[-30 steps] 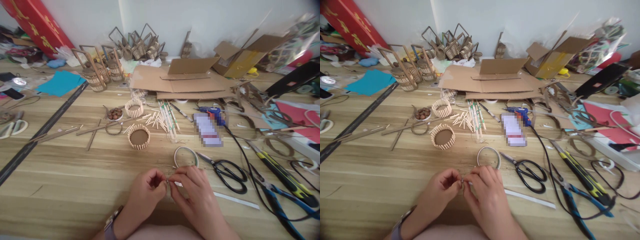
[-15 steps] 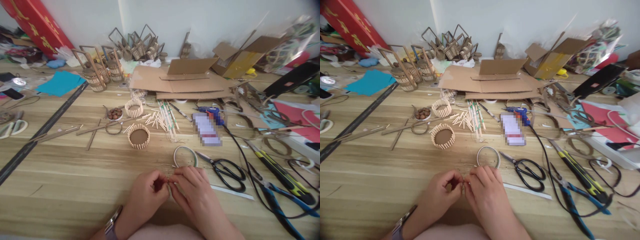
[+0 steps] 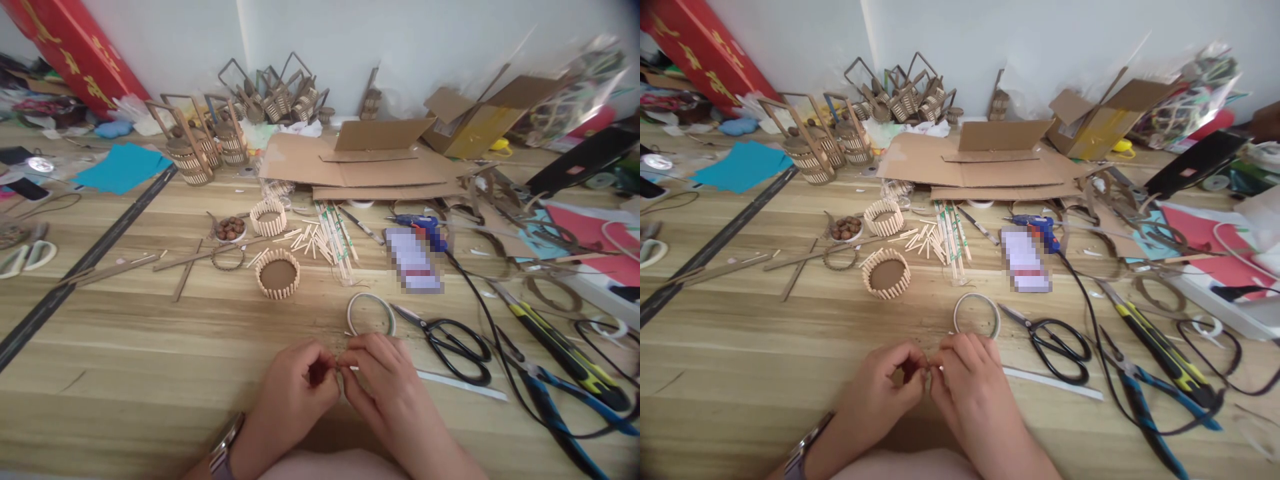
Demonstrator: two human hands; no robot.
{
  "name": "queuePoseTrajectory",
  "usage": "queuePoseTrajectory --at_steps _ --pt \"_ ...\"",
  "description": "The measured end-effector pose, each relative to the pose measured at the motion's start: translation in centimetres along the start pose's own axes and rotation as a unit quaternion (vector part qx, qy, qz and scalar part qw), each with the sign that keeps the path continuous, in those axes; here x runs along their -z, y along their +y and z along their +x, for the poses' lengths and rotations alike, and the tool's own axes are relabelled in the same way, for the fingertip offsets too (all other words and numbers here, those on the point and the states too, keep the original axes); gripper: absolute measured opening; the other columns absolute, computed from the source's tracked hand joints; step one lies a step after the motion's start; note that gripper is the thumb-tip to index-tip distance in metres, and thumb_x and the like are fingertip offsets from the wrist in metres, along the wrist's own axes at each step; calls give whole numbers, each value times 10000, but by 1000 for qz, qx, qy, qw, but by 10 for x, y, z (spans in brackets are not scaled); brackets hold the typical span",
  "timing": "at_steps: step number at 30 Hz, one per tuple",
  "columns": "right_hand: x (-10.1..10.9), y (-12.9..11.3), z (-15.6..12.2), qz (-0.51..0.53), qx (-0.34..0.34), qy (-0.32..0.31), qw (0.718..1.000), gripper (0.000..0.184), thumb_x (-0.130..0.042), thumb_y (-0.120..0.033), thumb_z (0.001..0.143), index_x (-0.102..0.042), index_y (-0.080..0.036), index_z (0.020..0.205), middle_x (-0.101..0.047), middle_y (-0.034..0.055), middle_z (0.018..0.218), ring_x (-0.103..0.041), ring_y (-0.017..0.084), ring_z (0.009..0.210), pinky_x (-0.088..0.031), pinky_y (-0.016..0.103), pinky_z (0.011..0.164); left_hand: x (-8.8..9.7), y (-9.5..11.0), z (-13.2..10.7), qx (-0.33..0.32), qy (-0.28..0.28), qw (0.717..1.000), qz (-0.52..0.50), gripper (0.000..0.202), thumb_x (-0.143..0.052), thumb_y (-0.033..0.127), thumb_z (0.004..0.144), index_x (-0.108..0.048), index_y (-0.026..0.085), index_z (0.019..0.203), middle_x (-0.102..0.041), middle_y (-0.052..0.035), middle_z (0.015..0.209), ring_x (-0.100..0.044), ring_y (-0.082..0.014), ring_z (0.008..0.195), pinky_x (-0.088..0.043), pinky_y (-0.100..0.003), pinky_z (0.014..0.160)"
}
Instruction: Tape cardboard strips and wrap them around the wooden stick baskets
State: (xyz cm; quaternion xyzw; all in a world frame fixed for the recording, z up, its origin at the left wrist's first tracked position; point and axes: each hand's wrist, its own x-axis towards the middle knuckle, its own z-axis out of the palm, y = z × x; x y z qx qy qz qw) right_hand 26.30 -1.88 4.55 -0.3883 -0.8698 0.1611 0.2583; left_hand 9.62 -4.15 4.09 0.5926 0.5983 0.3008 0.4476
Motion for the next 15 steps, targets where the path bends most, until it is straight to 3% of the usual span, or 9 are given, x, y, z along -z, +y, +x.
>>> queuePoseTrajectory --at_steps 6,15 --pt "-5 0 0 85 -50 17 995 174 -506 -84 859 -607 -226 866 -628 40 873 -607 184 819 -464 305 719 1 -2 -1 -6 6 1000 -19 85 -494 147 710 -546 192 661 -558 29 618 -503 -136 614 -350 -233 597" --pt "-7 -2 2 126 -85 46 987 151 -544 -115 840 -611 -222 757 -615 18 765 -592 161 716 -466 269 646 0 -1 -2 -10 9 999 -33 85 -499 159 725 -553 190 668 -561 26 623 -502 -138 620 -349 -236 605"
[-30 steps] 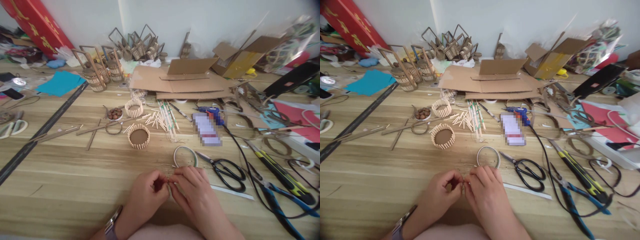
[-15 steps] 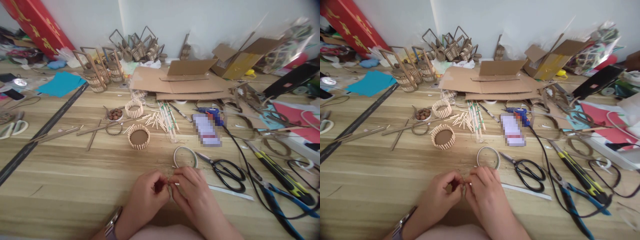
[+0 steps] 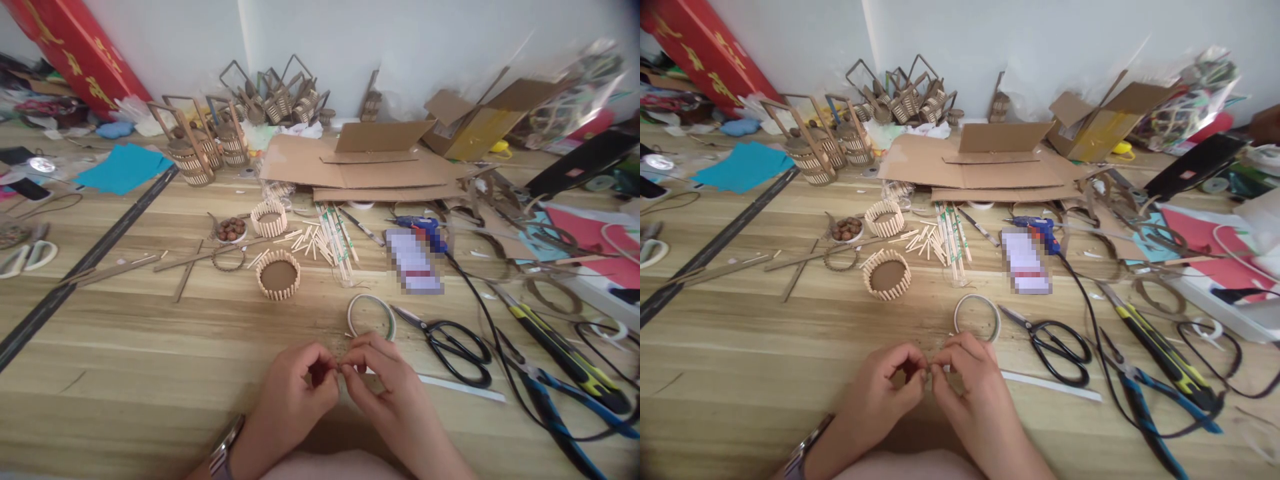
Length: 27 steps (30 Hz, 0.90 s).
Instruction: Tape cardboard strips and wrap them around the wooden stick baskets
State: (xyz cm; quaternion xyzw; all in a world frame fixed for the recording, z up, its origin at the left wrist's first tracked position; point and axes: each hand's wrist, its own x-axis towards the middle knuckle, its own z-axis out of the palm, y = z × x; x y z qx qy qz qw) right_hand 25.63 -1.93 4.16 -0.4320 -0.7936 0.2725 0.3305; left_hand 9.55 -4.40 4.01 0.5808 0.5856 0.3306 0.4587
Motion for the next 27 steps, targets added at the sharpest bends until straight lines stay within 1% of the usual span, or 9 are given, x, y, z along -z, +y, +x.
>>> queuePoseTrajectory --at_steps 7,12,14,17,19,21,22,24,27 --pt "0 -1 6 68 -85 57 992 187 -506 -170 846 -551 -214 671 -584 8 681 -550 136 607 -459 225 547 3 -2 0 -13 38 993 -113 75 -509 161 735 -551 196 684 -624 -10 724 -546 -153 680 -406 -243 633" --pt "6 7 4 154 -190 89 966 232 -607 -336 816 -591 -197 630 -582 17 655 -534 143 592 -444 240 534 7 -5 -4 10 32 953 -300 93 -583 154 755 -539 189 681 -715 -67 967 -622 -138 680 -481 -251 656" --pt "12 8 3 275 -270 96 918 251 -660 -411 791 -637 -184 686 -508 -32 532 -452 104 474 -397 210 450 8 -9 -7 11 21 931 -363 120 -624 167 780 -541 188 696 -733 -68 965 -656 -151 698 -505 -269 687" --pt "28 11 3 502 -396 92 764 269 -742 -413 728 -684 -159 798 -451 -80 427 -371 59 353 -319 144 316 10 -14 -12 -5 13 904 -428 160 -687 218 808 -557 188 720 -749 -61 942 -679 -171 728 -513 -277 690" --pt "39 14 6 594 -434 104 669 250 -801 -309 640 -691 -152 801 -656 -5 610 -534 61 432 -413 110 342 11 -15 -14 -17 12 894 -448 184 -716 266 813 -579 185 721 -753 -57 937 -683 -175 739 -513 -276 685" --pt "47 17 9 628 -431 136 634 204 -796 -235 605 -677 -161 753 -742 82 968 -703 119 716 -569 145 552 13 -14 -17 -22 20 894 -447 206 -741 303 803 -602 184 708 -756 -48 914 -682 -172 737 -515 -275 695" --pt "49 19 9 630 -413 162 637 166 -779 -236 622 -658 -172 715 -722 97 1095 -717 163 876 -603 207 687 14 -13 -18 -19 26 895 -445 219 -757 318 788 -609 184 697 -758 -43 904 -681 -169 731 -517 -275 701" --pt "50 24 8 602 -357 221 679 158 -723 -290 708 -608 -196 653 -695 90 1184 -663 231 1086 -575 346 891 16 -10 -20 -2 45 893 -448 248 -797 347 741 -615 191 677 -765 -34 900 -689 -176 758 -524 -276 726" --pt "44 31 -2 433 -270 307 804 191 -625 -331 838 -579 -223 688 -683 48 1220 -587 228 1206 -434 417 1068 19 -7 -22 30 63 889 -453 268 -828 362 693 -614 203 661 -774 -27 921 -701 -198 851 -532 -274 766"
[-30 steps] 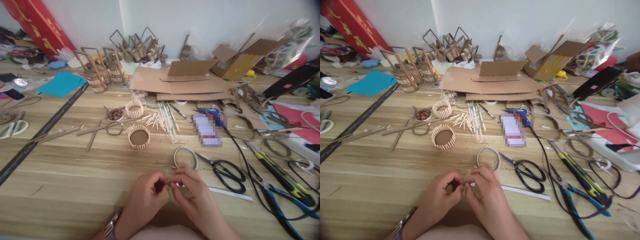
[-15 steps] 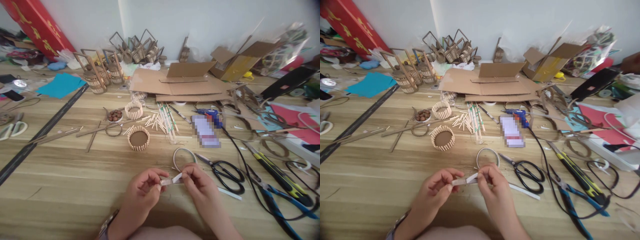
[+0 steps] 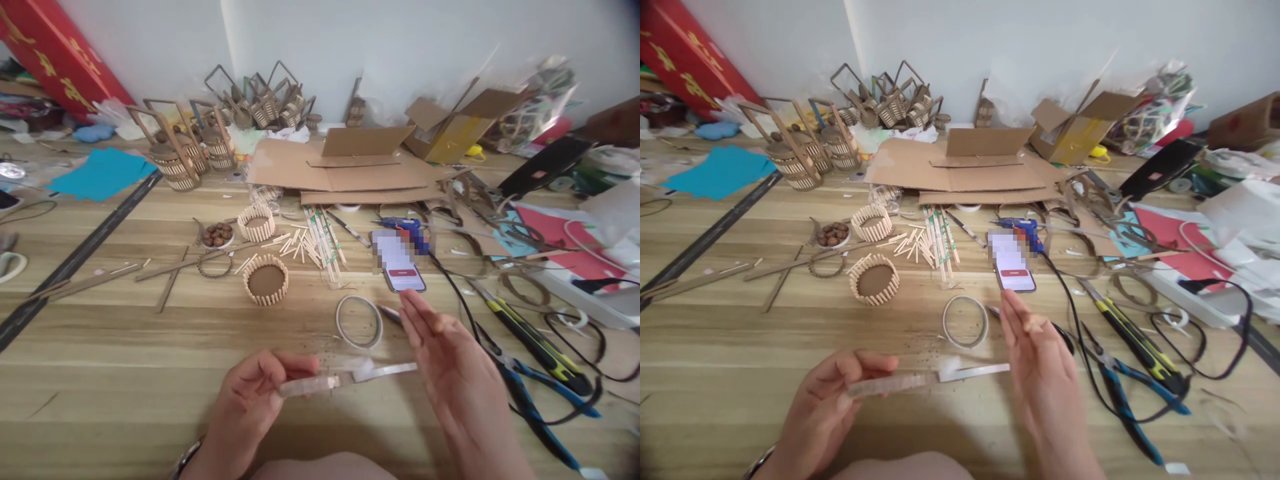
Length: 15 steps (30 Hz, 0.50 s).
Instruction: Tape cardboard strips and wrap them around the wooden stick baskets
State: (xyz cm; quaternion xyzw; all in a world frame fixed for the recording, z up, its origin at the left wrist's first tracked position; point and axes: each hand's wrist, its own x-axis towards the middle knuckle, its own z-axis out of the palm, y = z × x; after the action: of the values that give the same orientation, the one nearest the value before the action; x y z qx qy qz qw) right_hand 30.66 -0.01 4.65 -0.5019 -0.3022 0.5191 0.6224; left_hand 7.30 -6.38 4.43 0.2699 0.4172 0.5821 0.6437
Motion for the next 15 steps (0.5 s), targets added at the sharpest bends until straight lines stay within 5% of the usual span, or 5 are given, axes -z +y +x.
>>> queuePoseTrajectory --at_steps 2,4,9,12,15 --pt "7 5 -4 -178 112 -22 977 164 -591 -315 883 -585 -232 741 -679 46 1227 -586 215 1200 -407 404 1081 0 2 0 11 5 1000 7 268 -831 354 682 -611 204 655 -774 -28 923 -702 -208 890 -534 -275 781" --pt "12 5 -7 -329 197 -104 918 118 -577 -303 899 -614 -240 807 -696 64 1181 -615 224 1139 -455 395 1015 0 2 1 20 6 1000 15 280 -828 360 678 -599 201 652 -772 -38 925 -701 -220 901 -537 -289 791" --pt "4 -8 -7 -449 308 -298 784 281 -591 -379 902 -644 -271 1156 -723 78 1044 -647 248 998 -526 385 839 -3 1 3 30 13 999 27 305 -809 399 687 -587 192 659 -770 -76 929 -700 -248 880 -538 -333 779" --pt "-4 -12 -6 -463 326 -331 755 191 -640 -331 876 -680 -266 1051 -711 51 880 -642 226 841 -522 356 725 -5 1 4 25 19 999 4 281 -821 360 683 -603 185 650 -774 -62 908 -700 -214 818 -536 -308 764" --pt "-6 -11 -7 -454 304 -343 764 160 -563 -216 906 -663 -239 782 -630 16 696 -590 182 696 -487 312 646 -5 2 6 23 2 998 -61 275 -831 331 687 -611 178 627 -779 -38 861 -688 -155 683 -537 -243 668"
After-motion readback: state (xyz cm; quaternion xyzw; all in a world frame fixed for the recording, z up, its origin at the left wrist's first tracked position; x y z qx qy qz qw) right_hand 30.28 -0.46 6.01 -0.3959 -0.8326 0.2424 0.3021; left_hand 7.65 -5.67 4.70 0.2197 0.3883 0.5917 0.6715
